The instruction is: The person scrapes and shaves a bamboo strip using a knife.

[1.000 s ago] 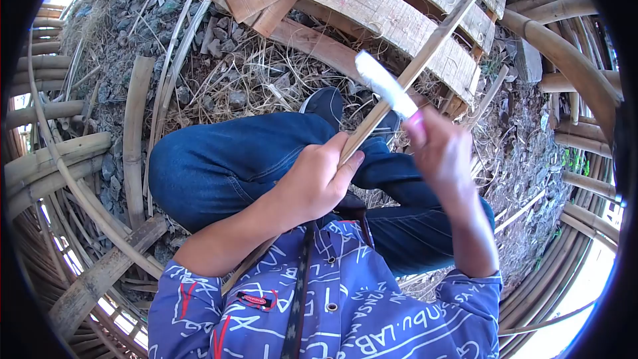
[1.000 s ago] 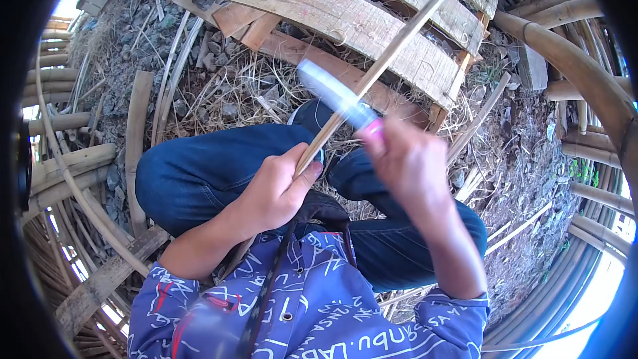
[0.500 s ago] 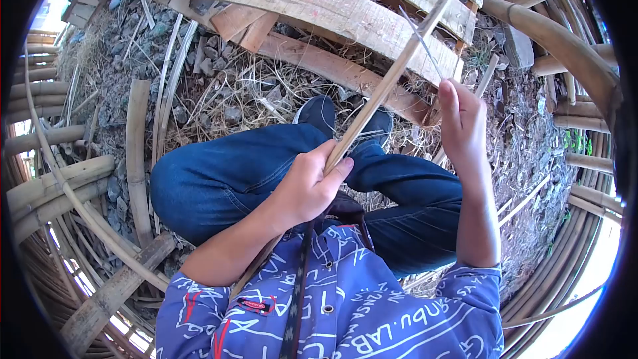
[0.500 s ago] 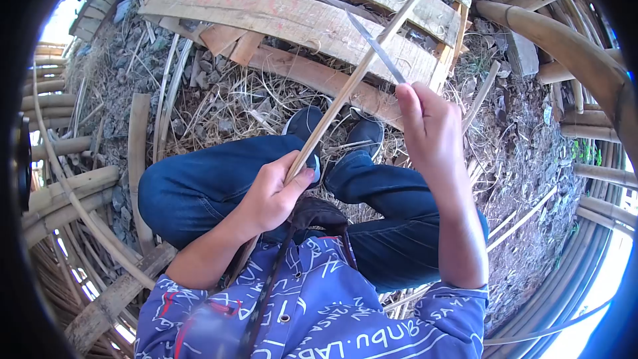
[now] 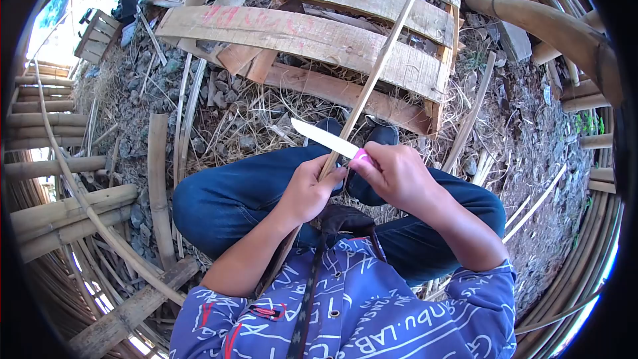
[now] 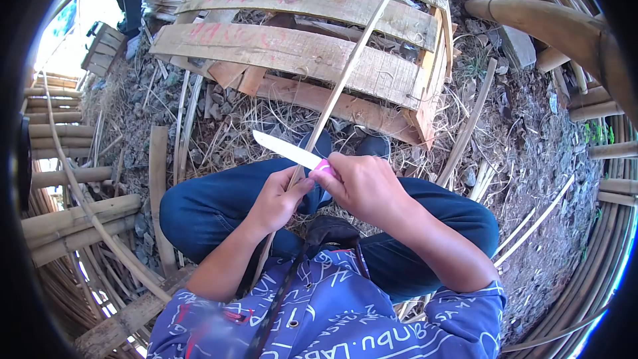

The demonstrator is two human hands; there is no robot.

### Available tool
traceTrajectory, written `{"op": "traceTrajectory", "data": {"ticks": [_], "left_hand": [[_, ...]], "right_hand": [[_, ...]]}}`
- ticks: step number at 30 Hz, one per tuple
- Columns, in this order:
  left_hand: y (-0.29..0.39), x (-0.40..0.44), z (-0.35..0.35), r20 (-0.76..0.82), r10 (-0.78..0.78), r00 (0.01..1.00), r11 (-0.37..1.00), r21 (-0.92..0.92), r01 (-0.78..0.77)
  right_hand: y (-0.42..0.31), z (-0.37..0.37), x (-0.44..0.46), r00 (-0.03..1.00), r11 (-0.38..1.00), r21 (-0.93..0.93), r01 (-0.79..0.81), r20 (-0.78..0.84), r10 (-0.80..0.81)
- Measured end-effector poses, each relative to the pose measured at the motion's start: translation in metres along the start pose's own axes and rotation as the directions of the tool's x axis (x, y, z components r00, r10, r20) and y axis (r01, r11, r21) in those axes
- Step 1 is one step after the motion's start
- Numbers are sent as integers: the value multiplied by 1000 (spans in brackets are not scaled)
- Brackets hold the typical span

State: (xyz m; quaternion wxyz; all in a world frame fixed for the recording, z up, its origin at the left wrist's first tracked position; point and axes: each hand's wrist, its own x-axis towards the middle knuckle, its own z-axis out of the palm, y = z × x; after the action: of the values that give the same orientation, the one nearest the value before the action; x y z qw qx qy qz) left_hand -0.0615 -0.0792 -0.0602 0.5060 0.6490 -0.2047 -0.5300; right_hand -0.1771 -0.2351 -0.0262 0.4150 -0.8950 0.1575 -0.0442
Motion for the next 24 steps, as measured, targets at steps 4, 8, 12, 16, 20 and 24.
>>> {"op": "traceTrajectory", "data": {"ticks": [4, 8, 12, 16, 20, 24], "left_hand": [[-1, -1, 0, -11, -9, 1000, 999, 36, 9], [1, -2, 3, -21, 5, 1000, 999, 40, -5], [0, -2, 5, -71, 104, 992, 980, 177, -90], [-9, 1, 5, -98, 246, 964, 944, 249, -216], [-1, -5, 5, -96, 178, 979, 954, 259, -148], [-1, -10, 5, -68, 115, 991, 960, 266, -93]], "right_hand": [[3, 9, -4, 999, 999, -31, 37, -9, -38], [10, 18, -4, 997, 995, -80, 67, -21, -69], [10, 17, -3, 997, 983, -166, 74, -18, -78], [13, 18, -2, 997, 979, -194, 68, -14, -72], [22, 13, 4, 991, 972, -229, 49, -108, -76], [32, 2, 10, 983, 964, -266, 8, -177, -57]]}}
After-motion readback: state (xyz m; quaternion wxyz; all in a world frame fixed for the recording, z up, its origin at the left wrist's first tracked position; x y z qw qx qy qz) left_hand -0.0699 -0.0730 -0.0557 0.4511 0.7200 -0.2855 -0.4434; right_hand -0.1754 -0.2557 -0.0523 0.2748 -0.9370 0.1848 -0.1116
